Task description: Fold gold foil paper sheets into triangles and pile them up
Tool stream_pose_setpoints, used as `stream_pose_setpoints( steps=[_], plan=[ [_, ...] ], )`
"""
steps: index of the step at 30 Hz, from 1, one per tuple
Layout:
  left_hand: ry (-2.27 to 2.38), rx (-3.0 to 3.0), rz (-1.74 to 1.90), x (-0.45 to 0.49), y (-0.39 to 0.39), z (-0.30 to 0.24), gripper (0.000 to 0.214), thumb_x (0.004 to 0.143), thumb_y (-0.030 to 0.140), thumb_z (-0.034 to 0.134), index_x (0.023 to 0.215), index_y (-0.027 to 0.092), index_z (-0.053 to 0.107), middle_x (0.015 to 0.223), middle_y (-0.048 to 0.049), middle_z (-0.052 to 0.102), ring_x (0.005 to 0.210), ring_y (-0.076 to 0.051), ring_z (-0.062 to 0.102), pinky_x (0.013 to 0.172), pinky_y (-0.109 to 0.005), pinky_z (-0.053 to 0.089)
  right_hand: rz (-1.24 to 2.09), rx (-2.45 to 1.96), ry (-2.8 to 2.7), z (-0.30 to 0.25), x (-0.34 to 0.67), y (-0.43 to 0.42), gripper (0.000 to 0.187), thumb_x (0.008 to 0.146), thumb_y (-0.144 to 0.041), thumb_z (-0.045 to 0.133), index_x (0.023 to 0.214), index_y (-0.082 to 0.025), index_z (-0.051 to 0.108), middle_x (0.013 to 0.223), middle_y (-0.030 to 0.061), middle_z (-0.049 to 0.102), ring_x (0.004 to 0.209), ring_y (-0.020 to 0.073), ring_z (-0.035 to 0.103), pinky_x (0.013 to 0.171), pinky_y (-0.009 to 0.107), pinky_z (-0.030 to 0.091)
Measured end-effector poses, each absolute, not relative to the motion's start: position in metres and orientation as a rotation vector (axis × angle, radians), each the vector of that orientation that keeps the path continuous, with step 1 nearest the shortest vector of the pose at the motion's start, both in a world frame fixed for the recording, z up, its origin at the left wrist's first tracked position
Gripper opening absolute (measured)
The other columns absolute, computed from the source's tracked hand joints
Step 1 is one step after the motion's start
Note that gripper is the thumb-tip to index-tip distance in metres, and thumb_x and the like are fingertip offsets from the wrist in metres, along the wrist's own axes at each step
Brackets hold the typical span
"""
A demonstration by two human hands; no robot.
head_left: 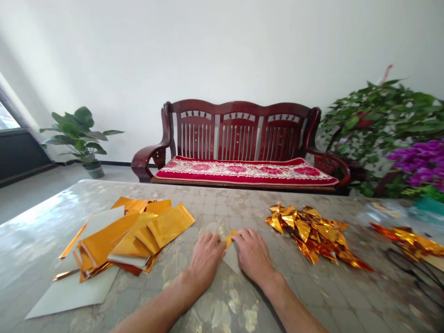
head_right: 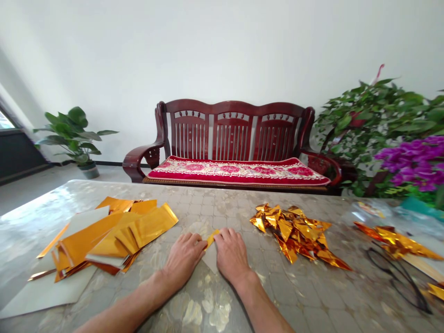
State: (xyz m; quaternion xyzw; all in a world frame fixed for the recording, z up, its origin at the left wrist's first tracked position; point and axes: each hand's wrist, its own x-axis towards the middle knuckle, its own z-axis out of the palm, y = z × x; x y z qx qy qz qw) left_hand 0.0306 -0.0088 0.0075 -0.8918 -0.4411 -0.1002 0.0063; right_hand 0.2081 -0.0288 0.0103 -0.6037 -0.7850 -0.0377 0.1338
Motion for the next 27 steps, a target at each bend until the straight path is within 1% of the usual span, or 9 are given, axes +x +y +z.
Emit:
stream_pose_setpoints(
  steps=[3,6,9,13,15,18,22,24,27],
  plan=[
    [-1.383,-2.779,-0.358,0.028,0.001,0.006,0.017,0.095,0.02,0.05,0.101,0.023,0.066,0.103,-0.0054,0.063,0.096,-0.023,0.055,0.084,-0.037,0.046,-0.112,-1.707,-2.24,0.009,0.211,-0.029,0.019,0.089,-0.012,0.052,0.1,-0.022,0.064,0.11,0.0068,0.062,0.106,0.0235,0.049,0.09,0.035,0.035],
    [-1.38,-2.794,-0.401,0.026,0.009,0.002,0.02,0.095,0.017,0.048,0.103,0.023,0.065,0.101,-0.0056,0.063,0.094,-0.022,0.055,0.085,-0.035,0.046,-0.085,-1.684,-2.224,0.007,0.216,-0.028,0.02,0.089,-0.018,0.056,0.107,-0.022,0.063,0.108,0.006,0.063,0.105,0.0234,0.05,0.091,0.036,0.036],
    [-1.399,-2.793,-0.445,0.026,0.013,-0.001,0.021,0.098,0.021,0.045,0.103,0.022,0.065,0.099,-0.0054,0.063,0.095,-0.022,0.056,0.086,-0.035,0.046,-0.07,-1.661,-2.219,0.005,0.219,-0.023,0.027,0.089,-0.024,0.061,0.116,-0.025,0.062,0.109,0.0048,0.063,0.103,0.0235,0.05,0.09,0.036,0.037],
    [-1.443,-2.811,-0.459,0.028,0.013,0.0,0.018,0.097,0.029,0.05,0.1,0.022,0.066,0.099,-0.0047,0.063,0.096,-0.021,0.057,0.086,-0.034,0.046,-0.035,-1.613,-2.195,0.004,0.223,-0.016,0.019,0.089,-0.025,0.064,0.108,-0.026,0.066,0.109,0.0033,0.062,0.104,0.0224,0.05,0.088,0.034,0.039],
    [-1.469,-2.804,-0.445,0.029,0.014,0.001,0.018,0.098,0.028,0.05,0.099,0.022,0.067,0.098,-0.0043,0.064,0.095,-0.021,0.058,0.085,-0.033,0.047,-0.016,-1.587,-2.197,0.003,0.224,-0.013,0.015,0.09,-0.023,0.063,0.105,-0.026,0.067,0.107,0.0029,0.063,0.102,0.0212,0.052,0.086,0.032,0.04],
    [-1.501,-2.779,-0.432,0.031,0.016,0.002,0.023,0.099,0.027,0.046,0.096,0.022,0.068,0.096,-0.0043,0.064,0.094,-0.02,0.059,0.083,-0.032,0.047,-0.007,-1.564,-2.205,0.0,0.226,-0.01,0.013,0.095,-0.023,0.058,0.101,-0.025,0.068,0.097,0.0024,0.064,0.095,0.0192,0.054,0.082,0.03,0.041],
    [-1.524,-2.75,-0.432,0.032,0.018,0.002,0.028,0.101,0.026,0.041,0.091,0.022,0.068,0.094,-0.0044,0.064,0.092,-0.02,0.059,0.082,-0.031,0.047,-0.056,-1.588,-2.164,-0.004,0.225,-0.008,0.017,0.098,-0.025,0.053,0.094,-0.024,0.069,0.091,0.0026,0.065,0.092,0.0186,0.055,0.081,0.029,0.04],
    [-1.528,-2.74,-0.427,0.032,0.019,0.002,0.028,0.1,0.025,0.041,0.089,0.022,0.067,0.094,-0.0044,0.064,0.091,-0.02,0.059,0.081,-0.031,0.046,-0.093,-1.606,-2.14,-0.006,0.223,-0.008,0.017,0.098,-0.023,0.052,0.094,-0.023,0.069,0.091,0.0032,0.065,0.091,0.0189,0.055,0.081,0.03,0.04],
    [-1.537,-2.719,-0.44,0.031,0.02,0.001,0.027,0.1,0.026,0.042,0.09,0.022,0.066,0.093,-0.0042,0.064,0.09,-0.02,0.059,0.081,-0.031,0.045,-0.149,-1.574,-2.088,-0.005,0.22,-0.011,0.016,0.096,-0.019,0.053,0.098,-0.021,0.068,0.097,0.0047,0.065,0.094,0.02,0.053,0.083,0.031,0.04]
  ],
)
